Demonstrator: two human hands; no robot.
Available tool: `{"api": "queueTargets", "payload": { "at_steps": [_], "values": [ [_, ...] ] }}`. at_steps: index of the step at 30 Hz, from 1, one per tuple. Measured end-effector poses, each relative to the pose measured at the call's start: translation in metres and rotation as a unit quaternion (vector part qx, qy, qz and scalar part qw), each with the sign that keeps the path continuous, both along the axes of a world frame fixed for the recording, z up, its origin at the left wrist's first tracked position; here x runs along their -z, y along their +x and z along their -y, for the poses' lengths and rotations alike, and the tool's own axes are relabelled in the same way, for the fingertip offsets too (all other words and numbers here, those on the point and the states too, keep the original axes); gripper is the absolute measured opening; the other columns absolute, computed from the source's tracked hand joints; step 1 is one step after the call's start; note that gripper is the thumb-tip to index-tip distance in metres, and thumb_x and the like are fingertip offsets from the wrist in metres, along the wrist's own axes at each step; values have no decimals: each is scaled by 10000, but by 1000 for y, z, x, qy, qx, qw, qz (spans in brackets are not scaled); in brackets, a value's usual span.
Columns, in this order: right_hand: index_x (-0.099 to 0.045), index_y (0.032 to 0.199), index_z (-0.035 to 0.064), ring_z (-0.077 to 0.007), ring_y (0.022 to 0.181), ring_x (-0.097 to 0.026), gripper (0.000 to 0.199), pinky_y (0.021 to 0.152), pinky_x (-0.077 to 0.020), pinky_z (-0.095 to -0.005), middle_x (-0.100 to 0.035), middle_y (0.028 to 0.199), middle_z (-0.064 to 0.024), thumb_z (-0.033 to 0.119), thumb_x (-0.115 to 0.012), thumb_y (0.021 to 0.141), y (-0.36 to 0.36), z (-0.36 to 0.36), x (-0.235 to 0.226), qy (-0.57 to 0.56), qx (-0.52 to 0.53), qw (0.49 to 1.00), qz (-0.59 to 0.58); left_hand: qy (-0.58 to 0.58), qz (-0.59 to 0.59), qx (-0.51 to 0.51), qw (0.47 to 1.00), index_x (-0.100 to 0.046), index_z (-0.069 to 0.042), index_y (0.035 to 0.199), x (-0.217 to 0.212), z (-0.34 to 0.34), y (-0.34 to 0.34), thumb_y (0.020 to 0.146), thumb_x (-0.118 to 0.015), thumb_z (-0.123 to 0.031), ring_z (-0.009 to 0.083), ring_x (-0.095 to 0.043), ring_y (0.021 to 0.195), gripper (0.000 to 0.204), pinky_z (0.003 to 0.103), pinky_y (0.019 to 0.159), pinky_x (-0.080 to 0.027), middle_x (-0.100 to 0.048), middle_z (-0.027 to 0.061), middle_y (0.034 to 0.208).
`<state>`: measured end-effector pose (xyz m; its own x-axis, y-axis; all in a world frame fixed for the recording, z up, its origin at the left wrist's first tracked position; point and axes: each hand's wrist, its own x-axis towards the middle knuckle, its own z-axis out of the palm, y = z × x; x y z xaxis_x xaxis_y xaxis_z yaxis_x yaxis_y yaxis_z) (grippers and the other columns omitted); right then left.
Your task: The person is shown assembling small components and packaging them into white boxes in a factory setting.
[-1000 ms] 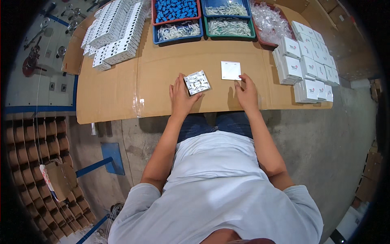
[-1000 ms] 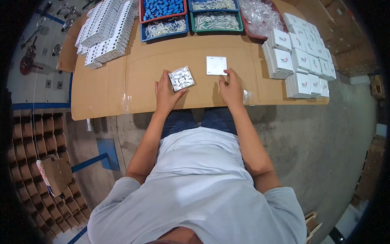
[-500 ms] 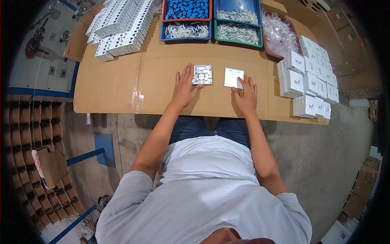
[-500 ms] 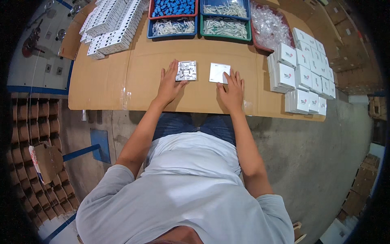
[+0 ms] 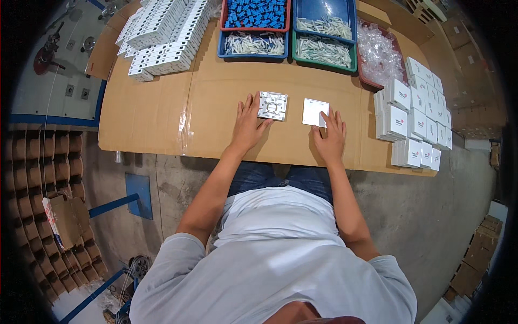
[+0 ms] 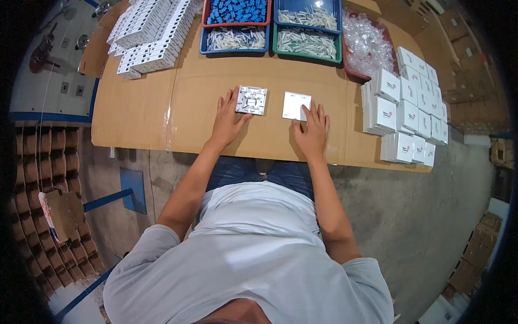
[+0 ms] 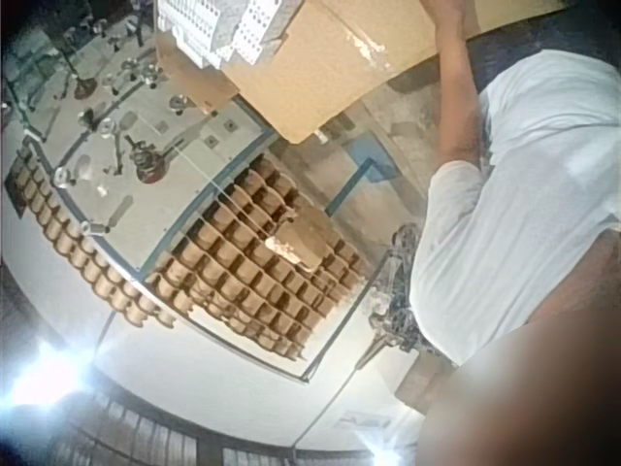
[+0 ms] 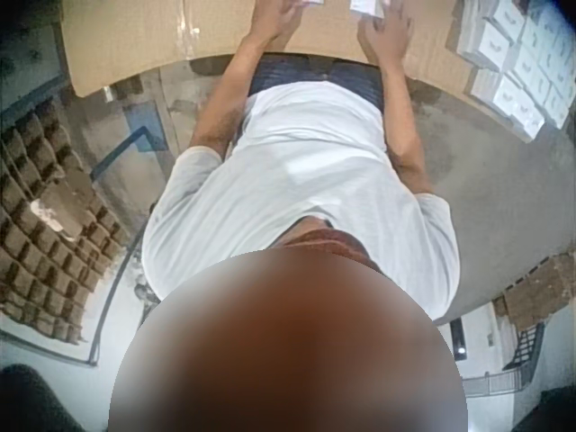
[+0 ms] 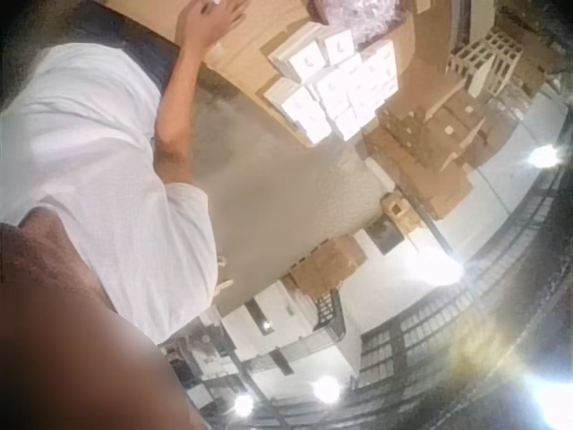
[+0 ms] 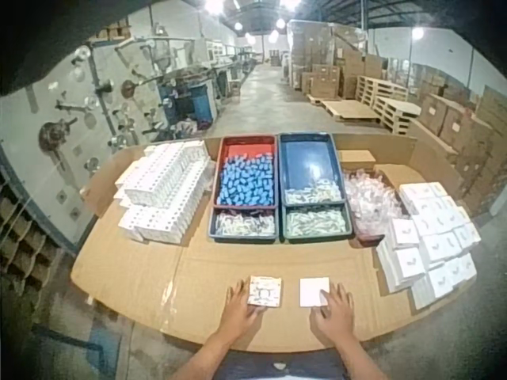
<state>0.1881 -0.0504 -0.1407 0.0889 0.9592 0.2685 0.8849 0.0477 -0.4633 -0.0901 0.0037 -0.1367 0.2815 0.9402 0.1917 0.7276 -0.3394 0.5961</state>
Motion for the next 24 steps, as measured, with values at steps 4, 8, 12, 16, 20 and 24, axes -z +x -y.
{"api": "queueTargets", "payload": {
  "at_steps": [4, 8, 12, 16, 20, 24],
  "values": [
    [-617, 1353, 120, -361, 1460, -360, 511, 1197, -228, -551, -471, 1549, -107, 298, -685, 879, 0, -1, -2, -6, 3, 1000, 10, 8, 4, -7, 1000, -247, 11, 1565, 0, 0, 3, 891, -734, -364, 423, -316, 1474, 913, 588, 1209, -194, -391, 228, 1561],
    [-618, 1350, 127, -352, 1464, -356, 507, 1195, -227, -548, -463, 1556, -94, 295, -683, 876, -1, -2, -4, -4, 6, 1000, 2, 13, -8, -11, 1000, -260, 40, 1551, -3, -2, 3, 877, -749, -371, 417, -333, 1467, 929, 585, 1202, -210, -396, 234, 1557],
    [-590, 1372, 131, -352, 1463, -359, 521, 1192, -225, -536, -470, 1552, -87, 249, -697, 875, -2, -3, -8, -11, 3, 1000, 14, 6, 18, -14, 1000, -258, 59, 1543, -8, 0, 5, 846, -774, -360, 394, -343, 1469, 963, 580, 1198, -218, -402, 230, 1555],
    [-563, 1389, 117, -340, 1464, -362, 548, 1193, -221, -530, -480, 1543, -85, 234, -697, 870, -4, -4, -9, -14, 10, 1000, 1, -4, 26, -22, 999, -238, 66, 1544, -9, -2, 6, 821, -791, -371, 379, -344, 1472, 1009, 577, 1199, -224, -407, 225, 1554],
    [-545, 1386, 86, -341, 1450, -377, 579, 1194, -223, -533, -487, 1533, -87, 267, -694, 857, 0, -5, -3, -2, 10, 1000, 2, -11, 14, -31, 999, -201, 62, 1555, -10, -3, 8, 812, -794, -388, 371, -344, 1473, 1052, 566, 1207, -219, -412, 217, 1551],
    [-539, 1393, 87, -341, 1448, -380, 594, 1193, -227, -535, -483, 1536, -91, 261, -701, 848, -2, -5, -4, -4, 13, 1000, -1, -10, -3, -30, 1000, -191, 59, 1560, -9, -3, 7, 812, -790, -382, 367, -346, 1473, 1055, 556, 1213, -213, -415, 214, 1551]
  ]
}}
